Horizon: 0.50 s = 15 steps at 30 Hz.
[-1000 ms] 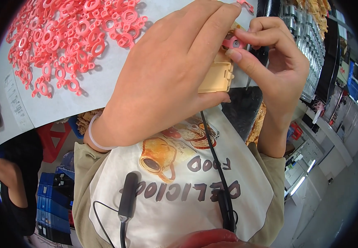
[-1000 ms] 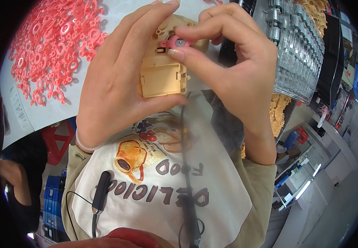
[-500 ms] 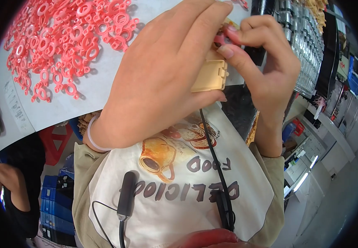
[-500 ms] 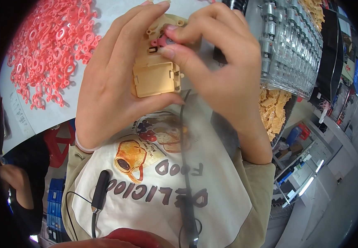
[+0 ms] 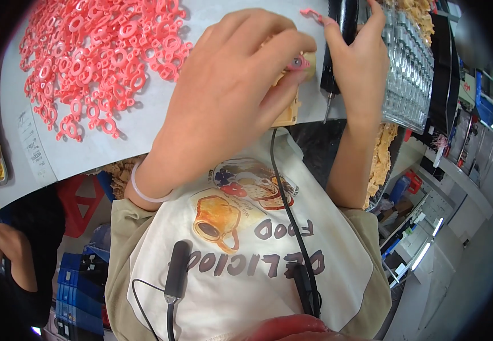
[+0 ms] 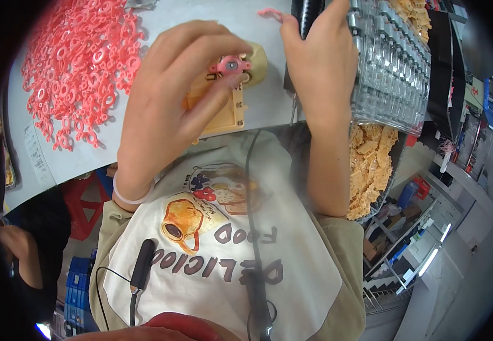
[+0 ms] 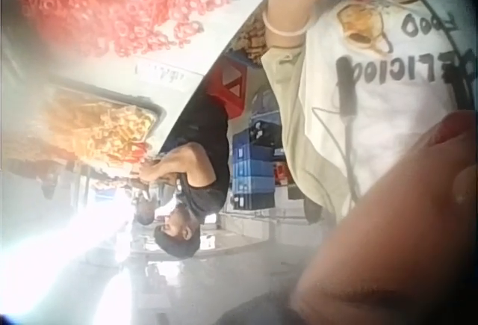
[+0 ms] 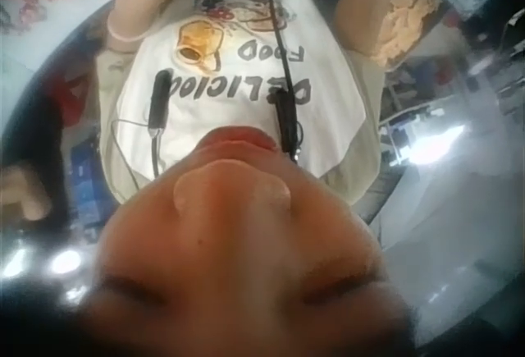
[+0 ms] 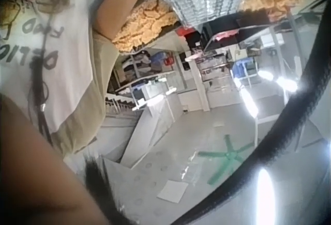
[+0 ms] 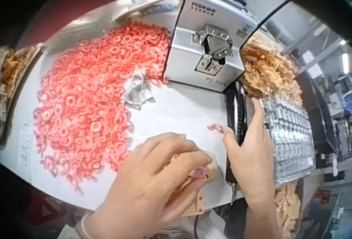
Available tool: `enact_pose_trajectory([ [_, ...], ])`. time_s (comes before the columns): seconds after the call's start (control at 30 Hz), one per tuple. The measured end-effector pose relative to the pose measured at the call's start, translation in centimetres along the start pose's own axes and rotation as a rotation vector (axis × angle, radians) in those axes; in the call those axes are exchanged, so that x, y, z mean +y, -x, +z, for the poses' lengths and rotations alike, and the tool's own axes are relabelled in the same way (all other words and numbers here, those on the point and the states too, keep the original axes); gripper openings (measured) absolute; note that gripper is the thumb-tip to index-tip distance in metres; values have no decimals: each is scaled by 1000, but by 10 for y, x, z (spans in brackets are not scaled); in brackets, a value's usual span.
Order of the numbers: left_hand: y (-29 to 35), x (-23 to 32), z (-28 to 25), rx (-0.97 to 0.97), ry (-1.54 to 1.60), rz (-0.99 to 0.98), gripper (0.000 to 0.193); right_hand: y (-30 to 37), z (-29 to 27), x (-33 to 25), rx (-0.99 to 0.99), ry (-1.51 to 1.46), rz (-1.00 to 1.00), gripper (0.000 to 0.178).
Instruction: The person assembles small plastic toy components, including pink rings and yellow housings, using an electric screwdriver.
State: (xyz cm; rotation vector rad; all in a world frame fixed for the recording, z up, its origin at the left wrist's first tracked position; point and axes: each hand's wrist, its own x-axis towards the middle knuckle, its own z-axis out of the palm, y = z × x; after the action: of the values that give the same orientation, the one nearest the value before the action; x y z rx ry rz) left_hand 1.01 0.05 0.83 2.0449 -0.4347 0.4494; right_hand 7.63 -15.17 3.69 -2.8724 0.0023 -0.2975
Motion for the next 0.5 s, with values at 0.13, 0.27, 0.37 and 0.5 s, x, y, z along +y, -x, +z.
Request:
enact_pose_trajectory([
  [0.13, 1, 3, -3, -25, 16, -75, 22, 11, -16, 15, 31, -176, 6, 73],
  [0.27, -1, 5, -5, -73, 5, -89, 23, -13, -64, 10, 270, -724, -159, 44],
  [0.37, 3, 5, -5, -63, -27, -86, 25, -53, -85, -12, 330, -1091, -147, 38],
  [0.5, 3, 6, -5, -65, -46, -78, 25, -160, -90, 20, -73, -1662, -125, 21],
])
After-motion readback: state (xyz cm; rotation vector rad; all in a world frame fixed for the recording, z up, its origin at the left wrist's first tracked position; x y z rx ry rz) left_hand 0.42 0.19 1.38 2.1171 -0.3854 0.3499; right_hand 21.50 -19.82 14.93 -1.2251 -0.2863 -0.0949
